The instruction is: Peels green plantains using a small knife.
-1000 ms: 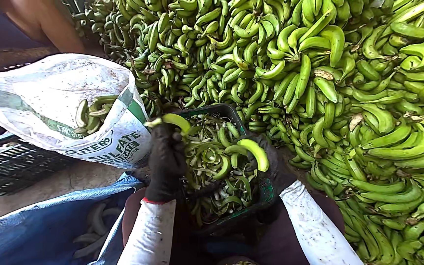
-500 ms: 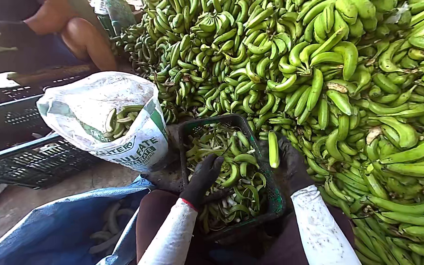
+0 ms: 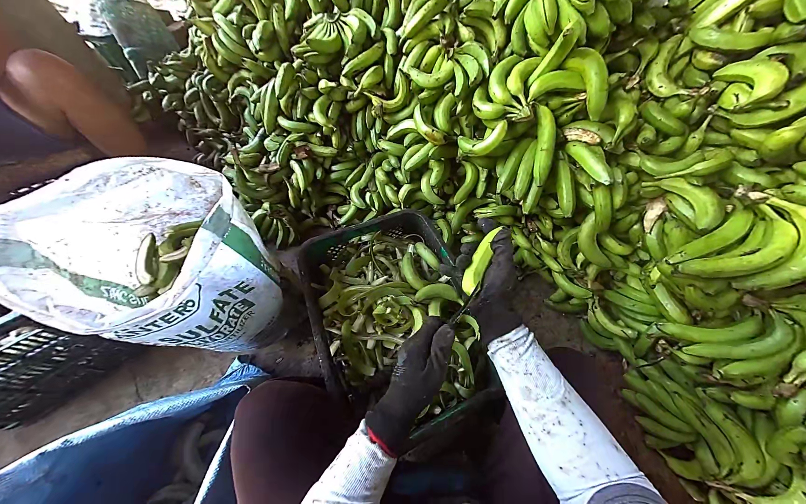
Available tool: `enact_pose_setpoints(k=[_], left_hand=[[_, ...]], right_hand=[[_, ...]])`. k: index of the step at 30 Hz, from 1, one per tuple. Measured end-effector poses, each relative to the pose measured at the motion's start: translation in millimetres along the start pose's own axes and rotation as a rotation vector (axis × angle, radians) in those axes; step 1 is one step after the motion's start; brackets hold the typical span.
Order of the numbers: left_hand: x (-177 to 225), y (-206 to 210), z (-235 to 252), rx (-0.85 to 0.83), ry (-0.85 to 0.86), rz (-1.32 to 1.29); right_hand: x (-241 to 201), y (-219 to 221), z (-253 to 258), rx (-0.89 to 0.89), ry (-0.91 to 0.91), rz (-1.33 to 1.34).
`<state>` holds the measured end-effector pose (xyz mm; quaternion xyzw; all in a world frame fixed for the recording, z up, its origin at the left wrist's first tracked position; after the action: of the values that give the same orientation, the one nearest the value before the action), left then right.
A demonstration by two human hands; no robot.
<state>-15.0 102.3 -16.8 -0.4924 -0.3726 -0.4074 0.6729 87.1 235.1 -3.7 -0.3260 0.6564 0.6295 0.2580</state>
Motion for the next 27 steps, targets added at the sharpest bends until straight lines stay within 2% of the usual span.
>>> enact_pose_setpoints(k=[9,14,17,19,23,25,27], left_hand=[[-5.0,4.6,1.5,-0.038,-0.050,0.053],[-31.1,-2.6,9.1,-0.004,-0.099,0.099],[-39.6,-8.9,8.3,0.015,-0.115,0.127],[-40.8,-9.1,8.1,0.002,-0.153,0.151],[-30.7,-6.6,6.9,-0.030,-0.145,0.200],[-26.6,-5.5,7.5,-0.016,-0.099,0.213],[-25.6,-7.1,8.4,-0.004,-0.054,0.236]], right_hand=[[0.6,-0.1,-9.0,0.031,0.008,0.006],[33.1,19.8,-30.5,0.013,0.243,0.121],[47.8,17.4,-35.3,0.027,0.341,0.068],[44.4,12.3,-27.4,0.021,0.286,0.031],[17.2,13.9,-4.7,-0.170,-0.046,-0.030],[15.8,19.0,-3.2,-0.220,-0.057,0.047],[30.0,21.9,-3.9,-0.292,0.054,0.190]])
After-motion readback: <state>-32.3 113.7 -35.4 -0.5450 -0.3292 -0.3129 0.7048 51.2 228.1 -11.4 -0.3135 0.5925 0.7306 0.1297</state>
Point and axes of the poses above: each hand's wrist, its own z-axis towards the middle knuckle, its own y-axis out of the palm, x = y × z, the point moved 10 cm from there along z, towards the middle knuckle, and after that the axes turned 9 degrees about z, right-handed, at the moved point
